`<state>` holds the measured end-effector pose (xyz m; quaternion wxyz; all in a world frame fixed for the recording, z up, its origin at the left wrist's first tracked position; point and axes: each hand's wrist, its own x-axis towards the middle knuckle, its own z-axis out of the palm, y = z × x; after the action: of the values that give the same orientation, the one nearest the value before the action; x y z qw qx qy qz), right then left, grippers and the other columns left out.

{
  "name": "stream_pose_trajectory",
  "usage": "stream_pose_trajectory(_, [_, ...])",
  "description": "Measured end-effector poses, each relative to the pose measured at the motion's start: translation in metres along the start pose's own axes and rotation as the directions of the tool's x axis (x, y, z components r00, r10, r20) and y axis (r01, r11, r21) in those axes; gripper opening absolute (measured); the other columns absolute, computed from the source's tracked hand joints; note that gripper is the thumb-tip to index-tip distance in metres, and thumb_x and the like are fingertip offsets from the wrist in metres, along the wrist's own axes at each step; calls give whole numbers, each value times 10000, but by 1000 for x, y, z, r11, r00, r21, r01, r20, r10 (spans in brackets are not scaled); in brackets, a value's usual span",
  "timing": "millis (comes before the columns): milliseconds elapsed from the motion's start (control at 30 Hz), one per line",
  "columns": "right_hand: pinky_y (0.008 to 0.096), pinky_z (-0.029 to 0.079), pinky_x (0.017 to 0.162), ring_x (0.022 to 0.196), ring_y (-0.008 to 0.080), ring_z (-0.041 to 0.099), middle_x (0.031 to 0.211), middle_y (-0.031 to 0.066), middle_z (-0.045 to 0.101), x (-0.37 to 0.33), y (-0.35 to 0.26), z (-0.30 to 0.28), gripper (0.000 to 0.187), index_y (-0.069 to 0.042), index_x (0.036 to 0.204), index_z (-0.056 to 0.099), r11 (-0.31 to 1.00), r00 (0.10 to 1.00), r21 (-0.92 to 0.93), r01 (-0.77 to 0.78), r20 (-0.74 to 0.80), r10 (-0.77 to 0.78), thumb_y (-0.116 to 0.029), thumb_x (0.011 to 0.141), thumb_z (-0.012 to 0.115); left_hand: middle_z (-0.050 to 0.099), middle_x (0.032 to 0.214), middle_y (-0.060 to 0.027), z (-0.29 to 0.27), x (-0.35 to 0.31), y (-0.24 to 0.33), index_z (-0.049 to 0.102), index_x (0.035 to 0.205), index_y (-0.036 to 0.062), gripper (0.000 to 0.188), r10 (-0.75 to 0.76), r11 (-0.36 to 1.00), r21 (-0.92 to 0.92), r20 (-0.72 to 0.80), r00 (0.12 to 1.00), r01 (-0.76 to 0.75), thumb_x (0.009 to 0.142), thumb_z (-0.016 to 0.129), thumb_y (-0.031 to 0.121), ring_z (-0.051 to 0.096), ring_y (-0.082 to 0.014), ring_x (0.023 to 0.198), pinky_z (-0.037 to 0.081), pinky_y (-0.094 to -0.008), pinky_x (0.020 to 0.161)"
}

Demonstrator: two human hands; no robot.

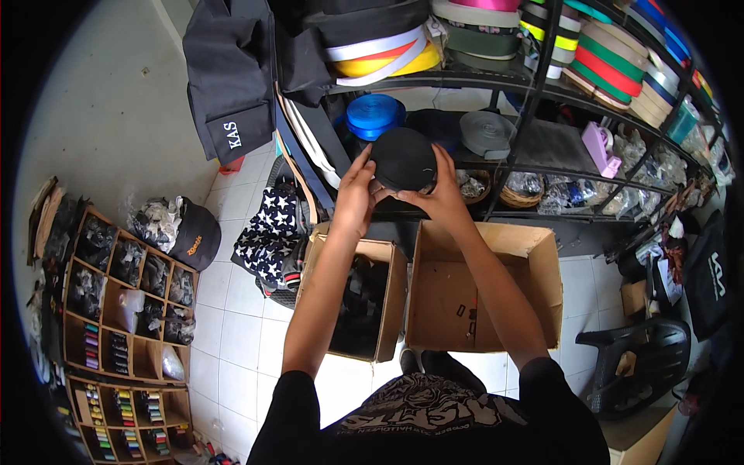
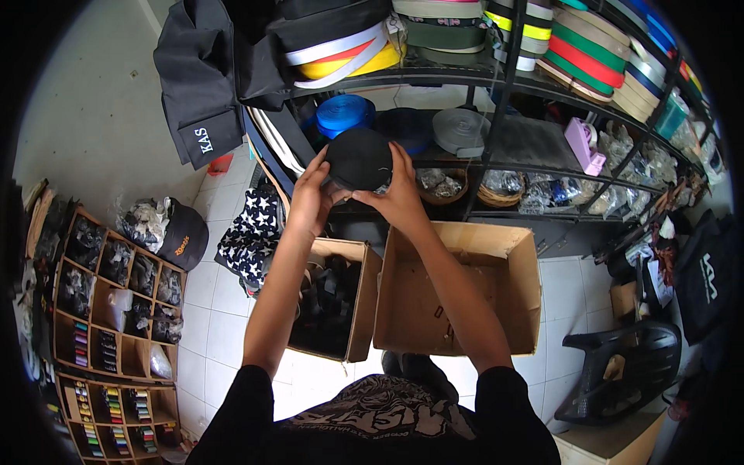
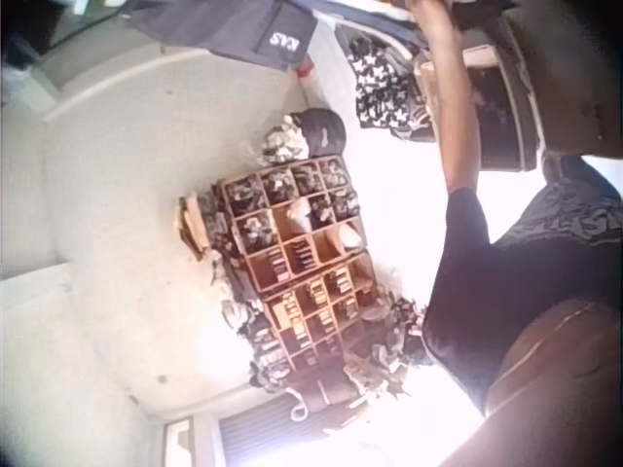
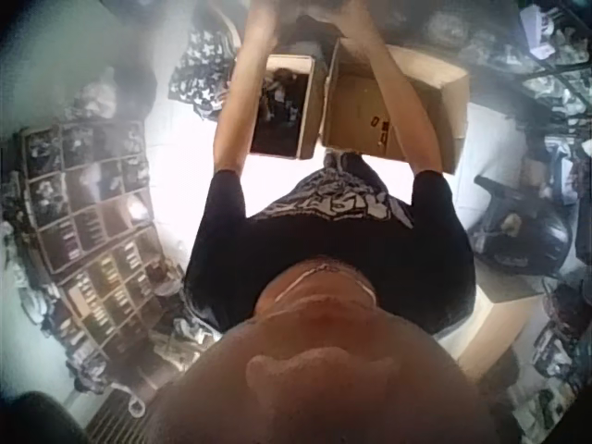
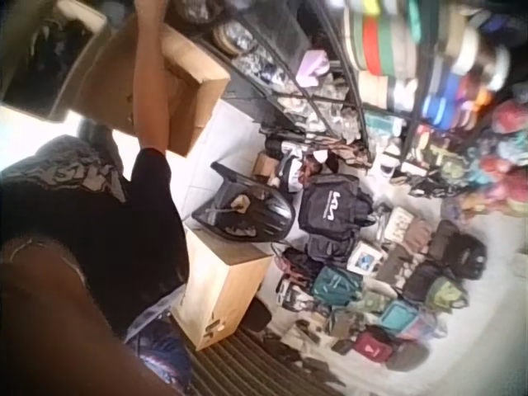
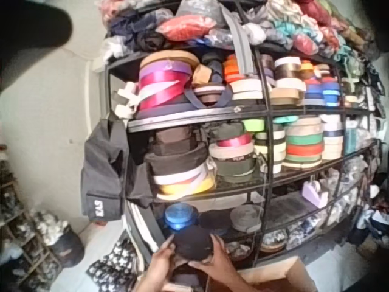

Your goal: The person takes rolls of straps out of cardboard boxes by hand, places them onto a storage shelf above, and sorts through straps inside the boxes.

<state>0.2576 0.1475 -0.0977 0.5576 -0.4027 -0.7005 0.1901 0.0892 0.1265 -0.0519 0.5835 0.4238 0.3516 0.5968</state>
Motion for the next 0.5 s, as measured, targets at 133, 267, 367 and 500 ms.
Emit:
stream_pose_trajectory(133, [452, 318, 1073, 1298, 395, 345, 1397, 256, 351, 60, 47, 27, 1058, 35, 1395, 304, 997, 999, -73, 1, 55, 3, -370, 597, 868, 566, 1227, -148, -30, 70, 5, 358, 1427, 11, 535, -26, 981, 193, -55, 998, 37, 900, 405, 86, 636, -221, 974, 561, -353, 784])
stream_pose_trajectory(267, [463, 315, 1066, 1272, 411, 371, 1374, 259, 386, 118, 85, 53, 1026, 41, 1377, 332, 998, 996, -56, -22, 83, 27, -406, 610, 847, 620, 1147, -100, -48, 138, -7, 473, 1349, -11, 470, 221, 849, 513, -133, 966, -124, 888, 431, 69, 627, -192, 932, 542, -300, 770])
stream_pose_trajectory(367, [472, 314, 1067, 1281, 427, 354, 1370, 269, 397, 160, 109, 72, 1010, 52, 1358, 350, 999, 986, 17, -39, 162, 36, -419, 609, 838, 653, 1068, -67, -75, 174, -10, 521, 1306, -14, 437, 251, 735, 660, -55, 966, -154, 880, 468, 69, 625, -171, 922, 512, -268, 755])
stream_pose_trajectory(500, [415, 390, 1011, 1156, 379, 526, 1209, 262, 559, 195, 144, 95, 829, 26, 1255, 486, 999, 984, -43, -33, 171, 40, -412, 638, 823, 683, 925, -214, -98, 213, -29, 601, 1192, -1, 382, 358, 533, 842, -135, 924, -84, 848, 560, 159, 673, -296, 883, 500, -333, 782])
